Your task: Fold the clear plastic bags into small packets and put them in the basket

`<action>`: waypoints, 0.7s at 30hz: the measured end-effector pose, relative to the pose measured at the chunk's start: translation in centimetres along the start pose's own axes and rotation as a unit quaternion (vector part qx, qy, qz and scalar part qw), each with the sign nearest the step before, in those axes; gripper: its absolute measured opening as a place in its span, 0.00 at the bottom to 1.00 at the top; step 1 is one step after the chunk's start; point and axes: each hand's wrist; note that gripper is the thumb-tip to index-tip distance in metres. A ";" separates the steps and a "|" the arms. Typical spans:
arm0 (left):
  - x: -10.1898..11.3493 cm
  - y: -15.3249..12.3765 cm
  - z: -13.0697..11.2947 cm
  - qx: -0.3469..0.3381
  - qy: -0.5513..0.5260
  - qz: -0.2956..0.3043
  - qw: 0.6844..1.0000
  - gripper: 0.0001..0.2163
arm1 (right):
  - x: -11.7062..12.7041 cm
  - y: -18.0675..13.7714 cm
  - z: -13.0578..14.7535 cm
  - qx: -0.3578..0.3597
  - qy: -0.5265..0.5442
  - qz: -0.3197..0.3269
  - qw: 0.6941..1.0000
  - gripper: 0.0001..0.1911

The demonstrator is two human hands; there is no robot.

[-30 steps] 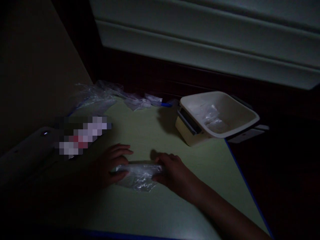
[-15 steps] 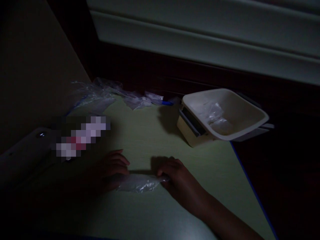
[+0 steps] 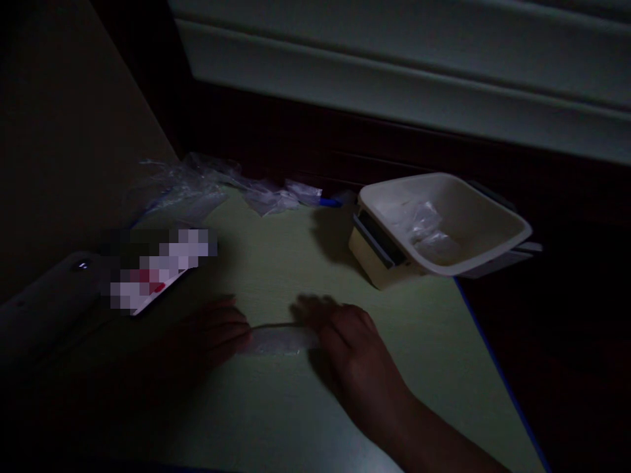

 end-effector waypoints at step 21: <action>0.9 -0.7 -1.4 -0.029 -0.001 0.069 0.997 0.15 | -1.8 -0.8 2.7 0.069 0.015 0.237 0.969 0.38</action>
Point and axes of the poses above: each hand's wrist, its own y-axis towards the middle knuckle, its own x-axis out of the back of the hand, z = x × y, and after that the axes turned 10 degrees about y, right-handed
